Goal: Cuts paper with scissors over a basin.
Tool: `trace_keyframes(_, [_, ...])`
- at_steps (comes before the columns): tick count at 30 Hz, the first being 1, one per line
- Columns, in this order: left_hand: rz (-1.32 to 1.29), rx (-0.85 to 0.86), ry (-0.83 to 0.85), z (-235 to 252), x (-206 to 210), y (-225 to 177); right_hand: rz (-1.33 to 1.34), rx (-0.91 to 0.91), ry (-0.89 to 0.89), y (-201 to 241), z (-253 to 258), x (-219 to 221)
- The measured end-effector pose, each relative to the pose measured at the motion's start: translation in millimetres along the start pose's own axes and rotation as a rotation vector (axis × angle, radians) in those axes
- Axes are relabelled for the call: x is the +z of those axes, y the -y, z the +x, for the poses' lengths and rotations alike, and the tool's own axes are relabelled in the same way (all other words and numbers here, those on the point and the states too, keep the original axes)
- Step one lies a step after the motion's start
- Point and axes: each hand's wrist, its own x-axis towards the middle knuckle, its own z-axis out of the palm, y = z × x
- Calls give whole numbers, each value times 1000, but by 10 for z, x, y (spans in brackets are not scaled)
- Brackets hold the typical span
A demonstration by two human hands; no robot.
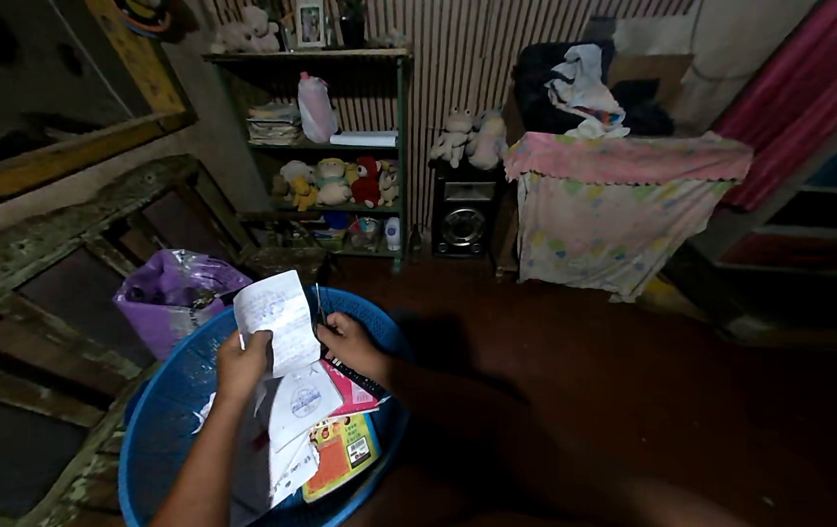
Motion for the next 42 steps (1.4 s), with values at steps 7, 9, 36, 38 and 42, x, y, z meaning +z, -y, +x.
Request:
trace_keyframes(7, [20, 1, 8, -18, 6, -6, -2, -2, -12, -6, -4, 5])
trace_keyframes(9, [16, 0, 14, -14, 4, -1, -1, -4, -11, -10, 3, 1])
trace_keyframes(36, [-23, -1, -48, 3, -22, -55, 408, 277, 38, 107, -47, 128])
trace_keyframes(38, [-94, 13, -140, 39, -64, -190, 536, 398, 98, 213, -154, 236])
trace_keyframes(42, [-223, 131, -287, 77, -129, -637, 627, 536, 242, 335, -572, 523])
